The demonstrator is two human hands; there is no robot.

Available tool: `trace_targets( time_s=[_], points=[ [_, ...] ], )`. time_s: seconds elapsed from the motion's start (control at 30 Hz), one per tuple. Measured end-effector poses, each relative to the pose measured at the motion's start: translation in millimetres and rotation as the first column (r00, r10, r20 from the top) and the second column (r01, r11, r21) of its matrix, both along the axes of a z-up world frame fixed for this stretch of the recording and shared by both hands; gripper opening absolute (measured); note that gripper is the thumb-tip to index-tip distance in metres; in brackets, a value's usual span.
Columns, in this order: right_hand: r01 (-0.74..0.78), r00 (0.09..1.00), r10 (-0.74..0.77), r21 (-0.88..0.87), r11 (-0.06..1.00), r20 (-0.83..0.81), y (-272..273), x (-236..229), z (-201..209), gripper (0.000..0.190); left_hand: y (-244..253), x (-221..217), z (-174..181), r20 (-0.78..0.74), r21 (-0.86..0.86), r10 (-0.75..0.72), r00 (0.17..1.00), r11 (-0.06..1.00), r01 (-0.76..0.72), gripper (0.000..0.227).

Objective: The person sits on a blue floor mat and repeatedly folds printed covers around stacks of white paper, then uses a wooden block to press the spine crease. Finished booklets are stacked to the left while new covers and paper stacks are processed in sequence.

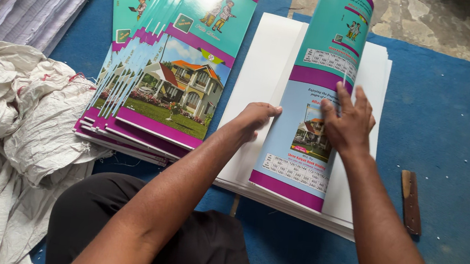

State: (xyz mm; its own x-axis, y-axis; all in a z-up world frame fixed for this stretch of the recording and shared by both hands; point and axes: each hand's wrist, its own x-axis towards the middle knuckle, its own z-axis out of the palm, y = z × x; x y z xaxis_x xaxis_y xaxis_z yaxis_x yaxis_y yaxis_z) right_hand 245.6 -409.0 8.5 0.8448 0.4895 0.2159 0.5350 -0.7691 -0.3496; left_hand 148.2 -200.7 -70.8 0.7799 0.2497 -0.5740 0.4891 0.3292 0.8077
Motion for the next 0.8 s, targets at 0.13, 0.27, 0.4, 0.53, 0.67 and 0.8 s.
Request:
trace_targets(
  time_s=[0.13, 0.27, 0.4, 0.53, 0.67, 0.8],
  points=[
    [0.030, 0.983, -0.036, -0.035, 0.999, -0.182, -2, 11, -8, 0.074, -2, -1, 2, 0.016, 0.050, 0.022, 1.000, 0.998, -0.023, 0.037],
    [0.073, 0.965, -0.072, -0.007, 0.997, -0.251, 0, 10, -24, 0.078, -7, -5, 5, 0.029, 0.261, 0.126, 0.992, 0.957, -0.129, 0.060],
    [0.088, 0.958, -0.098, -0.047, 0.995, -0.270, 6, 8, -32, 0.078, -8, -8, 8, -0.009, 0.508, 0.157, 0.988, 0.851, -0.130, 0.078],
    [0.105, 0.956, -0.127, -0.096, 0.990, -0.266, 13, 6, -34, 0.076, -5, -8, 9, -0.055, 0.651, 0.107, 0.993, 0.758, -0.046, 0.074],
    [0.126, 0.956, -0.159, -0.146, 0.981, -0.246, 21, 5, -38, 0.075, -2, -10, 7, -0.047, 0.693, 0.120, 0.992, 0.719, -0.054, 0.071],
    [0.105, 0.970, -0.145, -0.201, 0.974, -0.194, 25, 3, -42, 0.078, -4, -13, 8, -0.014, 0.745, 0.113, 0.994, 0.663, -0.065, 0.060]
  ],
)
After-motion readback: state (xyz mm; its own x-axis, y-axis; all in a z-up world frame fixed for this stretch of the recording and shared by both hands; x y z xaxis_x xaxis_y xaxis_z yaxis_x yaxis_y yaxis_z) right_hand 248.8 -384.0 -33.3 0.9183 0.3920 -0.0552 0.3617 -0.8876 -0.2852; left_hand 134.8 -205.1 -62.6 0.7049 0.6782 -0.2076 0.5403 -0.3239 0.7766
